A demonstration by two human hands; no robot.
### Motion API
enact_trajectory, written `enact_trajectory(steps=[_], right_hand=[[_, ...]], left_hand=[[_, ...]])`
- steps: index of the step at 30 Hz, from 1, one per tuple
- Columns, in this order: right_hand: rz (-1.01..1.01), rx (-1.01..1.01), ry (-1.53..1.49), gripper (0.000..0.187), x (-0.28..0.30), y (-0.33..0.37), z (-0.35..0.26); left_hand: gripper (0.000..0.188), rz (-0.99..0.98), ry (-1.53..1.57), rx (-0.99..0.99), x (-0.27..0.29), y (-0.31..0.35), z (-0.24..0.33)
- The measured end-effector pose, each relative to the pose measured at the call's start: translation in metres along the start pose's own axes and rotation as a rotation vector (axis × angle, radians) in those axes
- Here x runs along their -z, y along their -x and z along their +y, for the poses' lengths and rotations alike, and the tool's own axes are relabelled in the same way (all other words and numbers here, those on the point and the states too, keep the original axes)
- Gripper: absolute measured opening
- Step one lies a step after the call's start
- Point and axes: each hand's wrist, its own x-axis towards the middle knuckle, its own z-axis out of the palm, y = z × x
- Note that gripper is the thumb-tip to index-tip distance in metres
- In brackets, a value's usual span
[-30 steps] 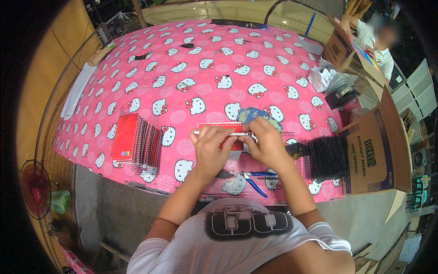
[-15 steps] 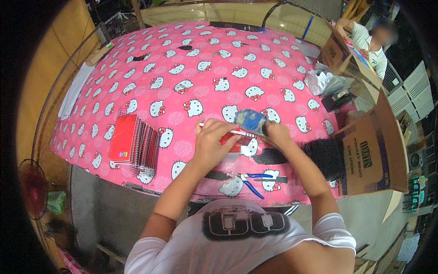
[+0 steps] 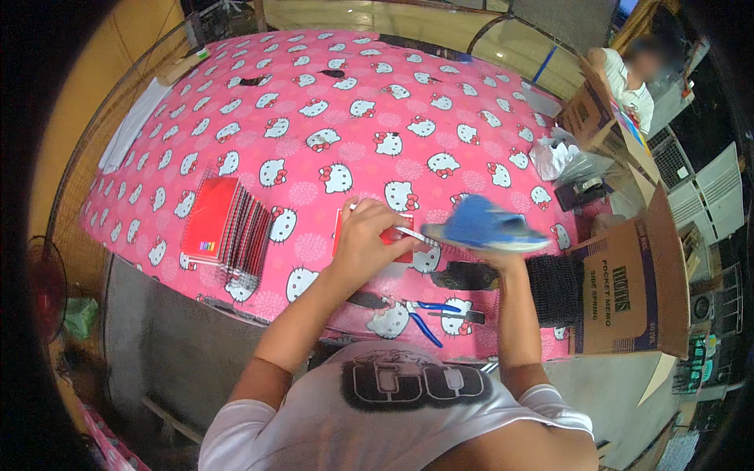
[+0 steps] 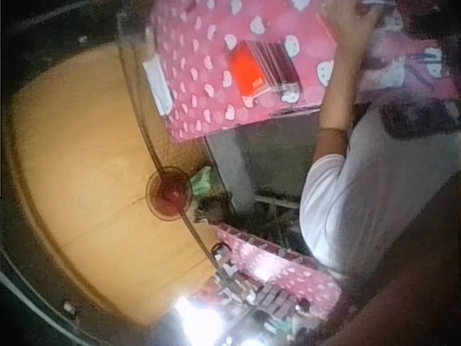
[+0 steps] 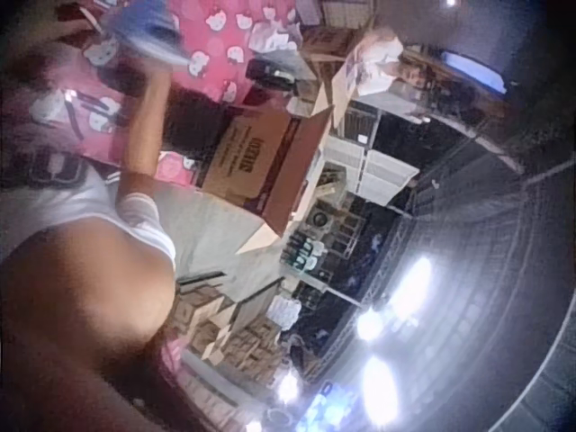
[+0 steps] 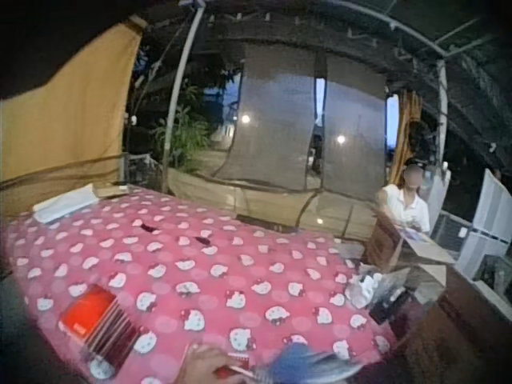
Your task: The person assembles notebooks by threading black plastic coils through the holes of red covers and paper sheets, then uses blue pliers to trim and secure the coil ends.
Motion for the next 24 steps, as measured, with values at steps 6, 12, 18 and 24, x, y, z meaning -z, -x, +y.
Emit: enact_trajectory(steps=[6,12,18,24], right_hand=[[-0.023,-0.058,-0.283,0.046,-0.005,-0.006,0.011],[0.037,-0.036,-0.462,0.04,-0.001,-0.017,-0.029],[0.024,-0.071,-0.343,0.037,-0.008,-0.018,-0.034],[0.003,-0.002,-0.211,0.045,-0.01,-0.041,-0.025]], left_hand=[[0.03,-0.103,0.0,0.116,0.006,-0.003,0.002],[0.044,-0.153,0.12,0.14,0.015,-0.005,0.0],[0.049,-0.247,0.152,0.127,0.017,-0.008,-0.008],[0.051,-0.099,0.183,0.08,0.021,-0.01,-0.014]])
